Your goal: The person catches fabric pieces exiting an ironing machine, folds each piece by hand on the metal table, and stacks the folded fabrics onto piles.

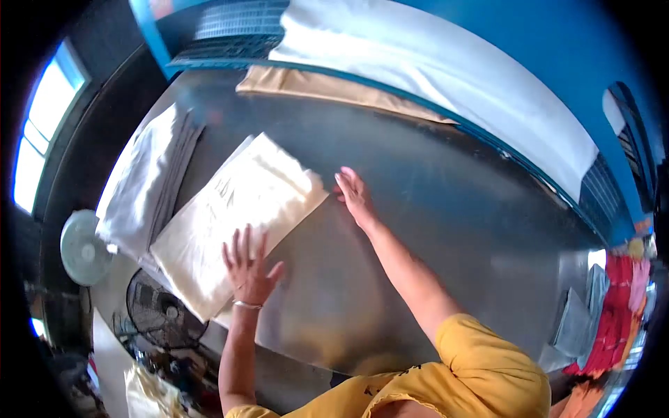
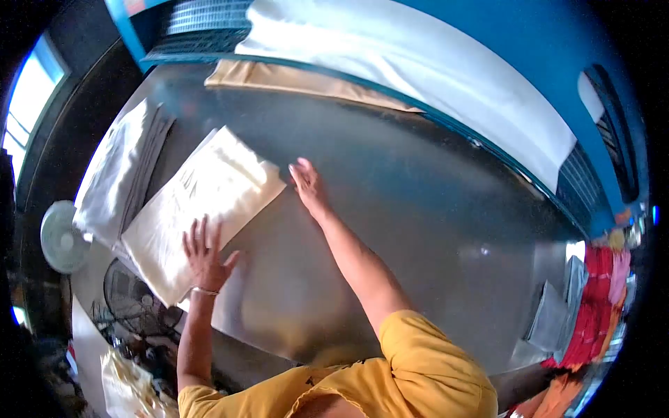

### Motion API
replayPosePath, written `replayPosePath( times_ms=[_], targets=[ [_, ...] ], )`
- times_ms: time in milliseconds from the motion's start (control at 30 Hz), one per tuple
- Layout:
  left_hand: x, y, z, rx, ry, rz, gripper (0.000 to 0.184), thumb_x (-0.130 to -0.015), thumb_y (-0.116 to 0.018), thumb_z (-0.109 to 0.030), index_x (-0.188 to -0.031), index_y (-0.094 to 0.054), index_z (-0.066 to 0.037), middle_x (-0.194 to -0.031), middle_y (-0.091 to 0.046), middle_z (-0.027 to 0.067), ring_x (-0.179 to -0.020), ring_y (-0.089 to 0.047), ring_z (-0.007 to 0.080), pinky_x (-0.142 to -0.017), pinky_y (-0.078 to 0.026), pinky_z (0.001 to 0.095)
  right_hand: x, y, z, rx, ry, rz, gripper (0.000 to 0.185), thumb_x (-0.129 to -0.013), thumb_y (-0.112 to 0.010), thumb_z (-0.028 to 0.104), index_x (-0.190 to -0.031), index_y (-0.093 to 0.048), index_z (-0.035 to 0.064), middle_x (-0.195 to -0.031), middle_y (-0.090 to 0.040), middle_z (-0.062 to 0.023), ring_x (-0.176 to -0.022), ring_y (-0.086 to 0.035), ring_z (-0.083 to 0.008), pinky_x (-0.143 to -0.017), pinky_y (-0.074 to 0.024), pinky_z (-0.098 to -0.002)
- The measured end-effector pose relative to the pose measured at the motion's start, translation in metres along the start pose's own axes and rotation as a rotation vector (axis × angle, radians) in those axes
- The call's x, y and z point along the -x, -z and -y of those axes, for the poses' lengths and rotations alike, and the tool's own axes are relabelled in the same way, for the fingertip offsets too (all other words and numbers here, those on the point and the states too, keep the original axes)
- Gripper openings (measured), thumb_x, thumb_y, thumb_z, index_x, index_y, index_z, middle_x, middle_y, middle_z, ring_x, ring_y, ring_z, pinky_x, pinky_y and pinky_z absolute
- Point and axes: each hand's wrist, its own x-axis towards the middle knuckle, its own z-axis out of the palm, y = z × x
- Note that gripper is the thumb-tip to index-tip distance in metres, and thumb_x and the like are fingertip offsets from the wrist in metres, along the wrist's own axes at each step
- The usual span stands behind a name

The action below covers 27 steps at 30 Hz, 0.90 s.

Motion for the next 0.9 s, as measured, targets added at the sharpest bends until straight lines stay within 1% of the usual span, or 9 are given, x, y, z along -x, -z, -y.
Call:
replayPosePath(
  times_ms=[167, 267, 333, 400, 500, 600, 667, 733, 900],
  targets=[
    [-0.067, -0.087, 0.022, -0.246, 0.152, -0.151, 0.066, -0.071, -0.049, -0.008, -0.134, -0.034, -0.024, -0.139, -0.029, 0.0083, -0.125, -0.029, 0.0316, -0.102, -0.021, 0.0511, 0.044, 0.179, -0.006, 0.8, 0.347, -0.375, 0.035, -0.081, -0.06, 0.022, -0.11, -0.051, 0.0055, -0.097, -0.059, -0.014, -0.087, -0.057, -0.0291, -0.076, -0.0458, -0.0368],
    [-0.114, -0.088, 0.008, -0.363, 0.423, 0.016, 0.071, -0.074, -0.054, -0.014, -0.138, -0.024, -0.02, -0.139, -0.026, 0.0156, -0.127, -0.025, 0.0334, -0.102, -0.02, 0.0504, 0.11, 0.313, 0.003, 1.204, 0.325, -0.618, 0.029, -0.081, -0.058, 0.019, -0.107, -0.053, 0.006, -0.108, -0.054, -0.0138, -0.101, -0.05, -0.0316, -0.086, -0.0396, -0.0403],
    [-0.153, -0.107, -0.017, -0.07, 0.154, -0.229, 0.07, -0.073, -0.057, -0.017, -0.137, -0.028, -0.016, -0.138, -0.026, 0.0185, -0.129, -0.022, 0.0335, -0.103, -0.019, 0.0503, 0.159, 0.376, -0.006, 1.401, 0.224, -0.761, 0.027, -0.082, -0.056, 0.018, -0.105, -0.053, 0.0053, -0.113, -0.052, -0.0132, -0.105, -0.047, -0.0317, -0.09, -0.0352, -0.0424],
    [-0.212, -0.105, -0.101, 0.077, -0.276, -0.223, 0.055, -0.072, -0.058, -0.015, -0.125, -0.045, -0.011, -0.133, -0.037, 0.0127, -0.125, -0.03, 0.0315, -0.102, -0.024, 0.0458, 0.173, 0.387, -0.013, 1.427, 0.196, -0.789, 0.025, -0.082, -0.055, 0.017, -0.104, -0.053, 0.0052, -0.114, -0.051, -0.0126, -0.104, -0.047, -0.0312, -0.09, -0.0344, -0.0425],
    [-0.314, -0.173, -0.225, 0.298, -0.544, -0.203, 0.04, -0.073, -0.052, -0.008, -0.113, -0.052, -0.006, -0.121, -0.047, 0.0103, -0.116, -0.04, 0.0287, -0.096, -0.033, 0.0416, 0.179, 0.4, -0.008, 1.274, 0.154, -0.817, 0.022, -0.083, -0.054, 0.016, -0.102, -0.054, 0.006, -0.115, -0.051, -0.0111, -0.104, -0.047, -0.0299, -0.09, -0.0335, -0.0418],
    [-0.409, -0.239, -0.323, 0.294, -0.585, -0.411, 0.038, -0.075, -0.049, -0.005, -0.113, -0.051, -0.007, -0.116, -0.051, 0.0106, -0.114, -0.043, 0.0276, -0.094, -0.035, 0.0427, 0.175, 0.401, -0.005, 1.174, 0.162, -0.806, 0.019, -0.083, -0.054, 0.014, -0.1, -0.054, 0.0069, -0.115, -0.051, -0.0093, -0.105, -0.046, -0.0288, -0.089, -0.0332, -0.0408],
    [-0.438, -0.276, -0.365, 0.296, -0.32, -0.27, 0.036, -0.076, -0.051, -0.008, -0.112, -0.054, -0.01, -0.116, -0.052, 0.01, -0.11, -0.045, 0.0276, -0.09, -0.037, 0.0423, 0.173, 0.406, -0.009, 1.188, 0.163, -0.824, 0.017, -0.082, -0.054, 0.012, -0.098, -0.054, 0.0071, -0.115, -0.051, -0.0079, -0.105, -0.046, -0.0276, -0.089, -0.0332, -0.0405],
    [-0.434, -0.264, -0.379, 0.264, -0.288, -0.328, 0.032, -0.076, -0.054, -0.011, -0.108, -0.057, -0.012, -0.114, -0.054, 0.0099, -0.107, -0.047, 0.0275, -0.088, -0.038, 0.0414, 0.173, 0.406, -0.01, 1.171, 0.148, -0.842, 0.017, -0.081, -0.055, 0.011, -0.098, -0.054, 0.0069, -0.114, -0.05, -0.0075, -0.104, -0.047, -0.0271, -0.089, -0.0337, -0.0405],
    [-0.292, -0.241, -0.346, 0.305, -0.688, -0.186, 0.024, -0.065, -0.055, -0.008, -0.089, -0.058, -0.007, -0.091, -0.056, 0.0137, -0.086, -0.051, 0.0336, -0.068, -0.043, 0.0458, 0.176, 0.401, -0.002, 1.163, 0.175, -0.878, 0.017, -0.08, -0.057, 0.011, -0.097, -0.054, 0.0065, -0.112, -0.05, -0.0064, -0.103, -0.046, -0.0279, -0.085, -0.035, -0.0404]
  ],
)
